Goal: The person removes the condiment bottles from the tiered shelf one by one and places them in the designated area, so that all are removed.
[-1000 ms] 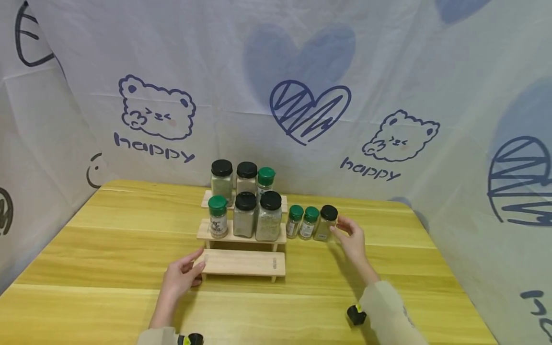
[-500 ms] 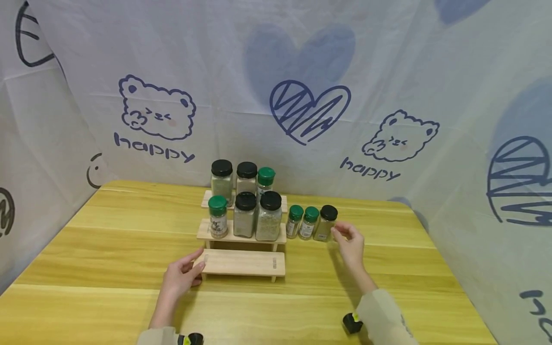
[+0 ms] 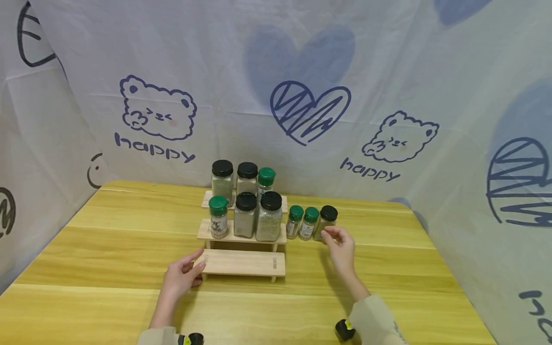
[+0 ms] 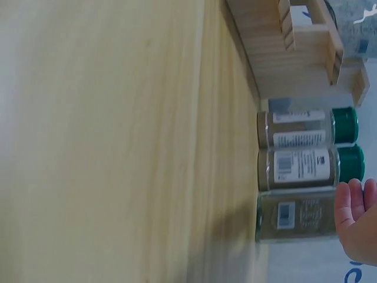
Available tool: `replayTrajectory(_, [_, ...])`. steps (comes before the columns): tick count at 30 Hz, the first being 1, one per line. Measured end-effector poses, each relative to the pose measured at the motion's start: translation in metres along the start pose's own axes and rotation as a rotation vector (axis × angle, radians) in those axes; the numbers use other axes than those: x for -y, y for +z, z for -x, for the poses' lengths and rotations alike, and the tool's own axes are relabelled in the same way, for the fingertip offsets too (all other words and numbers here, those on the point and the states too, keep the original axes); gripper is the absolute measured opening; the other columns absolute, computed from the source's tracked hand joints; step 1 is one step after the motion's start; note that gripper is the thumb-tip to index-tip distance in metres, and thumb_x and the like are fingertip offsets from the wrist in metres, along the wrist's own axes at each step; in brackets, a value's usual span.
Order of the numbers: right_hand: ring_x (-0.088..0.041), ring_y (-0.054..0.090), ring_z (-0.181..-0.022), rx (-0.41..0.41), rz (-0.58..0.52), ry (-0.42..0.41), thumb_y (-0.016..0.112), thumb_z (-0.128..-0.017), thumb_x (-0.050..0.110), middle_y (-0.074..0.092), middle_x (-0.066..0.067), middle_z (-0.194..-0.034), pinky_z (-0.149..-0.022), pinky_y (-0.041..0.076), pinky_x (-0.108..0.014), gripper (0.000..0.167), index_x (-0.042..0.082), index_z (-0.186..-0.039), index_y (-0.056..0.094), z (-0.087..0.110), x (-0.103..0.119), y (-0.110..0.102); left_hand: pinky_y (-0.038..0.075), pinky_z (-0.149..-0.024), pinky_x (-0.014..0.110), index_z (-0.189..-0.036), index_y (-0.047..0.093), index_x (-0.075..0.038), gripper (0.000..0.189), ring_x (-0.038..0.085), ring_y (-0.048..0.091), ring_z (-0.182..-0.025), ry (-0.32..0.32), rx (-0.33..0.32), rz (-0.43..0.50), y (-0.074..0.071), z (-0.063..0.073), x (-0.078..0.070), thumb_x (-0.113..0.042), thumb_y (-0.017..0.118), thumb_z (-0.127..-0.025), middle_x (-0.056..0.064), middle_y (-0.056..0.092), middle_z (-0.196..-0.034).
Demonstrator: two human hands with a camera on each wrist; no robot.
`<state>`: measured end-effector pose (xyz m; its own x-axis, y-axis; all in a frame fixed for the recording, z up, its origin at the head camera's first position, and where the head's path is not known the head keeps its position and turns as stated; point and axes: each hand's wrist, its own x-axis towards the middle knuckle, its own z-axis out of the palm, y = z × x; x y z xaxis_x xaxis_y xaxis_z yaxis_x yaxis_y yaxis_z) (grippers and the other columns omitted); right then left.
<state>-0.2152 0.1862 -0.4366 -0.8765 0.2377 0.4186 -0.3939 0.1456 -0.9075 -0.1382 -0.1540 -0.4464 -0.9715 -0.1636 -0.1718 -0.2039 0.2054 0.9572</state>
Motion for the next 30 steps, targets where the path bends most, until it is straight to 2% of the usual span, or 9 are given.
replayTrajectory(3, [-0.013, 0.056, -0.06, 0.001, -0.02, -0.022, 0.06, -0.079, -0.008, 0.058, -0.009, -0.073, -0.056, 0.051, -0.019, 0.009, -0.014, -0.086, 0.059, 0.002, 0.001, 0.005, 0.055, -0.065, 0.03, -0.129, 0.046, -0.002, 0.041, 0.025, 0.058, -0.088, 0.0, 0.001, 0.001, 0.0, 0.0, 0.0, -0.009, 0.054, -0.09, 0.034, 0.043, -0.122])
replayTrajectory(6, [-0.011, 0.056, -0.062, 0.04, -0.094, -0.097, 0.064, -0.081, 0.0, 0.06, -0.006, -0.075, -0.055, 0.051, -0.019, 0.006, -0.001, -0.087, 0.064, -0.003, -0.03, 0.005, 0.055, -0.065, 0.029, -0.129, 0.046, -0.002, 0.041, 0.024, 0.058, -0.086, -0.001, -0.001, 0.0, 0.0, 0.001, 0.0, -0.008, 0.054, -0.09, 0.033, 0.043, -0.122])
replayTrajectory(7, [-0.012, 0.056, -0.062, 0.034, -0.087, -0.081, 0.064, -0.08, 0.0, 0.059, -0.007, -0.075, -0.055, 0.052, -0.02, 0.008, -0.004, -0.087, 0.063, -0.002, -0.026, 0.008, 0.055, -0.065, 0.029, -0.129, 0.046, -0.002, 0.04, 0.024, 0.058, -0.086, -0.002, -0.002, -0.001, 0.0, 0.001, 0.001, -0.008, 0.054, -0.09, 0.033, 0.043, -0.122])
replayTrajectory(10, [-0.008, 0.056, -0.062, 0.063, -0.153, -0.132, 0.064, -0.08, 0.0, 0.06, -0.004, -0.075, -0.055, 0.052, -0.02, 0.007, -0.003, -0.087, 0.063, -0.003, -0.032, 0.012, 0.055, -0.065, 0.029, -0.129, 0.046, -0.002, 0.04, 0.024, 0.058, -0.087, -0.005, -0.004, -0.002, 0.0, 0.001, 0.001, -0.008, 0.054, -0.09, 0.034, 0.043, -0.122])
replayTrajectory(13, [-0.009, 0.055, -0.061, 0.049, -0.131, -0.084, 0.059, -0.079, -0.008, 0.059, -0.007, -0.075, -0.056, 0.052, -0.02, 0.013, -0.017, -0.088, 0.056, 0.005, 0.003, 0.022, 0.055, -0.065, 0.03, -0.129, 0.046, -0.002, 0.041, 0.025, 0.058, -0.088, -0.006, -0.005, -0.004, 0.0, 0.001, 0.0, -0.008, 0.054, -0.09, 0.034, 0.043, -0.122])
replayTrajectory(16, [-0.009, 0.054, -0.062, 0.04, -0.094, -0.03, 0.057, -0.08, -0.01, 0.058, -0.008, -0.076, -0.057, 0.051, -0.018, 0.015, -0.021, -0.09, 0.053, 0.008, 0.019, 0.028, 0.055, -0.065, 0.03, -0.129, 0.046, -0.002, 0.04, 0.025, 0.058, -0.087, -0.004, -0.007, -0.005, 0.0, 0.001, 0.0, -0.008, 0.054, -0.09, 0.034, 0.043, -0.122])
replayTrajectory(22, [-0.006, 0.053, -0.062, 0.058, -0.115, 0.028, 0.056, -0.081, -0.012, 0.057, -0.019, -0.078, -0.054, 0.047, -0.013, 0.013, -0.02, -0.091, 0.053, 0.009, 0.027, 0.039, 0.055, -0.065, 0.03, -0.129, 0.046, -0.002, 0.04, 0.027, 0.058, -0.089, 0.002, -0.008, -0.006, 0.001, 0.001, -0.001, -0.007, 0.054, -0.09, 0.034, 0.043, -0.122])
replayTrajectory(30, [-0.008, 0.054, -0.063, 0.092, -0.165, 0.077, 0.056, -0.081, -0.013, 0.057, -0.02, -0.079, -0.058, 0.049, -0.015, 0.014, -0.021, -0.091, 0.052, 0.011, 0.034, 0.053, 0.055, -0.065, 0.03, -0.128, 0.046, -0.002, 0.04, 0.026, 0.058, -0.088, 0.003, -0.01, -0.006, 0.001, 0.002, -0.002, -0.007, 0.054, -0.089, 0.034, 0.043, -0.122])
